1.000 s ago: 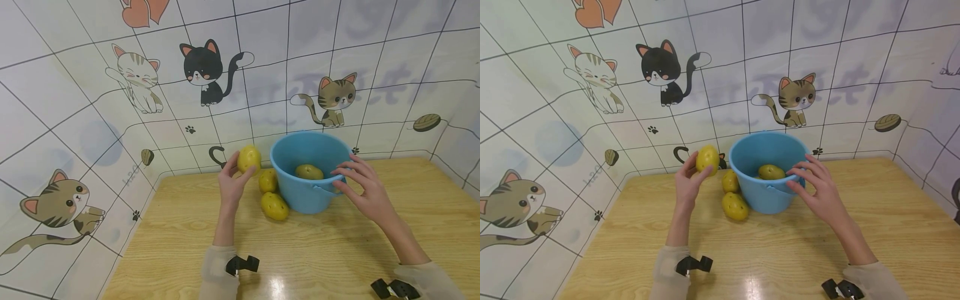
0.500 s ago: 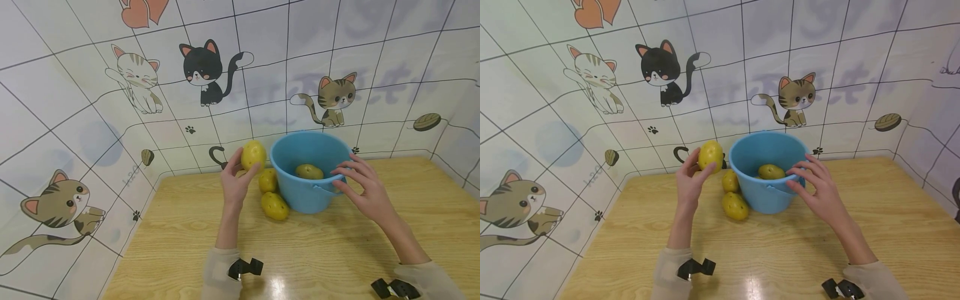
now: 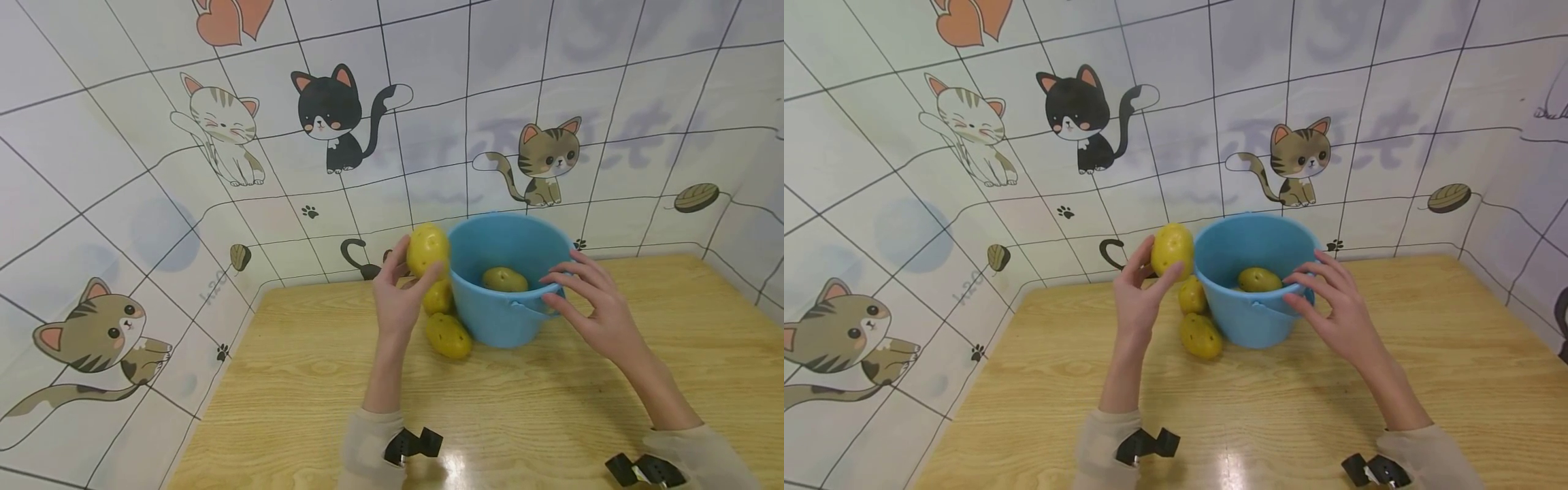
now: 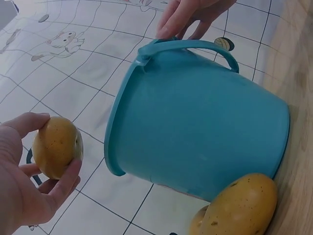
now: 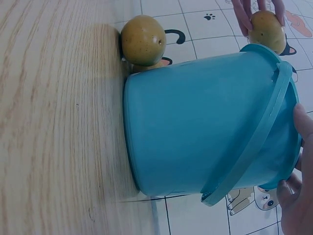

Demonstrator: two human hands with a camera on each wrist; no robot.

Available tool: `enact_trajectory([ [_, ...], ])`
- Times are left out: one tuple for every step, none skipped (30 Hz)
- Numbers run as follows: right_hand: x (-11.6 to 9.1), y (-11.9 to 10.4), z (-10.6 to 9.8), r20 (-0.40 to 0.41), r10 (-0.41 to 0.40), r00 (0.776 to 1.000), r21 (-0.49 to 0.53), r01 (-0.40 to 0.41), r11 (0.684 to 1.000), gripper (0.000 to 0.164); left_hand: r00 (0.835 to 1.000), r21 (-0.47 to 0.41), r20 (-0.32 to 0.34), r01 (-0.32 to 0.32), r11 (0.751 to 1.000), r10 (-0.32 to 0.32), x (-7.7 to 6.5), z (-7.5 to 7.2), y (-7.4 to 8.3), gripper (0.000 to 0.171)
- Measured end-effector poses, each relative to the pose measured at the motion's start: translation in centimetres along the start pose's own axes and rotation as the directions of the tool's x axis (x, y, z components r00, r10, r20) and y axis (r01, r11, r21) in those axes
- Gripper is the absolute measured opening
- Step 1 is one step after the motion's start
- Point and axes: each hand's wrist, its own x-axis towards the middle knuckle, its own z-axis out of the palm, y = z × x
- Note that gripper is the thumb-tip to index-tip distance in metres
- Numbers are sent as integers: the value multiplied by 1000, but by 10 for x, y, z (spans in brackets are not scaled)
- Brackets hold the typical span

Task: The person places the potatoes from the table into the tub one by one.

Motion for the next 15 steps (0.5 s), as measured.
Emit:
enact_trajectory([
  [0, 0, 0, 0, 0, 1000, -1, 0, 1000, 23, 1000, -1, 1, -3, 1000, 3, 0, 2, 0, 66],
  [0, 0, 0, -2, -1, 1000, -3, 1, 1000, 23, 1000, -7, 5, -6, 1000, 6, -1, 3, 0, 66],
  [0, 0, 0, -1, -1, 1000, -5, 1, 1000, 23, 1000, -12, 7, -7, 1000, 8, -2, 5, 1, 66],
  [0, 0, 0, -1, 0, 1000, -5, 0, 1000, 23, 1000, -13, 10, -11, 1000, 11, -2, 7, 1, 66],
  [-1, 1, 0, -1, 2, 1000, -6, -2, 1000, 22, 1000, -16, 12, -15, 1000, 16, -3, 8, 1, 67],
  [-1, 1, 0, -2, 2, 1000, -6, -2, 1000, 22, 1000, -17, 15, -18, 1000, 19, -3, 10, 1, 67],
  [-1, 1, 0, -1, 5, 1000, -6, -5, 1000, 22, 999, -17, 19, -25, 1000, 26, -3, 11, 2, 67],
  [-1, 1, 0, -1, 6, 1000, -6, -6, 1000, 22, 999, -19, 24, -29, 999, 30, -4, 13, 2, 68],
  [-1, 1, 0, -2, 7, 1000, -5, -7, 1000, 21, 999, -17, 26, -31, 999, 31, -4, 14, 2, 68],
  [-1, 1, 0, -2, 9, 1000, -5, -9, 1000, 21, 999, -17, 30, -32, 999, 33, -5, 16, 1, 67],
  [-1, 1, 0, -2, 11, 1000, -5, -11, 1000, 21, 999, -20, 34, -32, 999, 33, -5, 18, 1, 68],
  [-1, 1, 0, -4, 10, 1000, -4, -10, 1000, 21, 999, -19, 36, -31, 999, 32, -6, 20, 0, 68],
  [-1, 1, 0, -4, 9, 1000, -4, -9, 1000, 21, 999, -18, 38, -31, 999, 32, -6, 22, -1, 67],
  [-1, 1, 0, -5, 8, 1000, -6, -8, 1000, 21, 999, -17, 40, -32, 999, 32, -7, 24, -2, 67],
  [-1, 1, 1, -5, 8, 1000, -6, -8, 1000, 22, 998, -13, 41, -37, 999, 37, -7, 26, -3, 66],
])
